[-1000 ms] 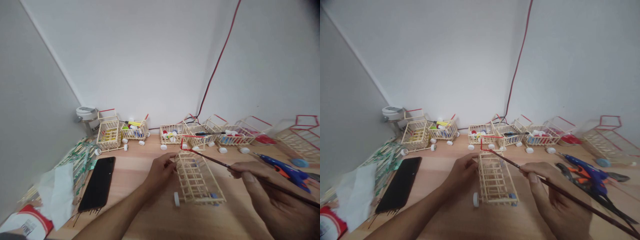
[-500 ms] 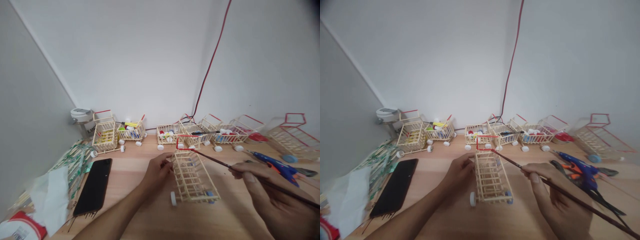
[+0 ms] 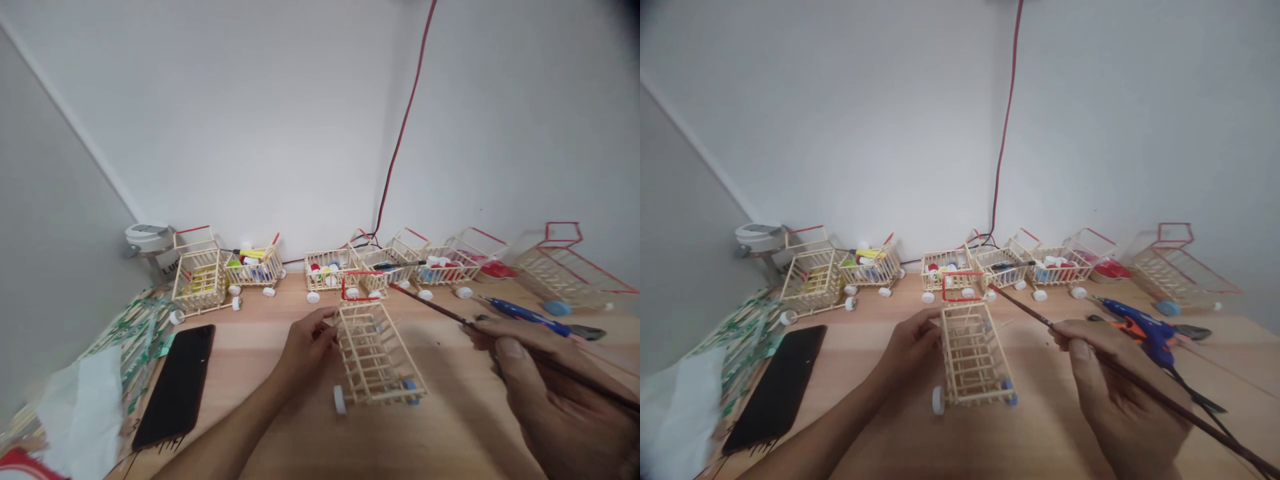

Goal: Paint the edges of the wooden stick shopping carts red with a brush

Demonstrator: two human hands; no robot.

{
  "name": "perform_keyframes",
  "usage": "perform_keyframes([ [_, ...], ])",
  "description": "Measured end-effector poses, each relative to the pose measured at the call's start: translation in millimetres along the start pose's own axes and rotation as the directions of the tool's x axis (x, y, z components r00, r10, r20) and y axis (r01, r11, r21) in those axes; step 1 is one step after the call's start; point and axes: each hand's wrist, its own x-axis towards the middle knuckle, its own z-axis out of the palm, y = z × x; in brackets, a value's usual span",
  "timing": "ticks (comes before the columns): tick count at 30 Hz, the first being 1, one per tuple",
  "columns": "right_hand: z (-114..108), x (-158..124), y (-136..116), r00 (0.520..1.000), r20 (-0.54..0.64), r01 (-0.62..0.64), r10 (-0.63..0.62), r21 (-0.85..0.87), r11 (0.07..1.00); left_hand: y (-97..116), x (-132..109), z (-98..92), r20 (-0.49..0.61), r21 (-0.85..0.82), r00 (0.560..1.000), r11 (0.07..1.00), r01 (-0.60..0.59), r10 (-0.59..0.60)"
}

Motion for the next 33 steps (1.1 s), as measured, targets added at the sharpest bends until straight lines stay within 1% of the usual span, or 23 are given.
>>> perform_keyframes([
  [2,5,-2,4,0.999,-0.049,-0.002,0.004,0.040,0.999,1,0,0.1,0.003,-0.007,1.000,1.000,0.012,-0.012],
  [4,9,-3,8,0.997,-0.074,0.014,-0.008,0.078,0.997,2,0,0.2,0.004,-0.015,1.000,1.000,0.027,-0.027],
  [6,13,-5,11,0.998,-0.062,0.029,-0.023,0.098,0.995,3,0,0.4,0.008,-0.018,0.999,0.999,0.032,-0.032],
  [9,14,-7,12,1.000,-0.013,0.027,-0.025,0.122,0.992,3,0,0.4,0.011,-0.016,1.000,1.000,0.024,-0.024],
  [11,11,-9,11,0.999,0.013,0.037,-0.038,0.090,0.995,2,0,0.3,0.010,-0.014,1.000,1.000,0.026,-0.026],
  [14,5,-9,10,0.995,0.037,0.092,-0.092,-0.020,0.996,2,0,0.1,0.014,-0.010,0.999,1.000,0.028,-0.028],
  [16,3,-7,10,0.993,0.046,0.108,-0.106,-0.054,0.993,1,1,0.0,0.013,-0.011,1.000,1.000,0.023,-0.023],
  [18,3,-6,9,0.994,0.022,0.109,-0.109,-0.027,0.994,0,1,0.0,0.013,-0.015,1.000,1.000,0.019,-0.019],
  [21,9,-4,11,0.993,-0.018,0.117,-0.116,0.057,0.992,0,1,0.0,0.016,-0.018,1.000,1.000,0.009,-0.009],
  [24,13,-5,15,0.994,0.006,0.108,-0.109,0.114,0.988,-1,1,0.1,0.013,-0.020,1.000,1.000,0.009,-0.009],
  [26,12,-7,17,0.992,0.031,0.116,-0.119,0.071,0.991,-2,1,0.3,0.015,-0.030,1.000,0.999,0.015,-0.015],
  [28,9,-9,18,0.989,0.056,0.140,-0.139,-0.021,0.990,-3,1,0.4,0.015,-0.039,1.000,0.999,0.017,-0.016],
  [30,5,-10,16,0.983,0.079,0.171,-0.165,-0.078,0.982,-2,1,0.5,0.012,-0.038,1.000,0.999,0.020,-0.019],
  [33,2,-7,13,0.983,0.072,0.172,-0.167,-0.071,0.983,-1,1,0.4,0.009,-0.031,1.000,0.999,0.022,-0.022],
])
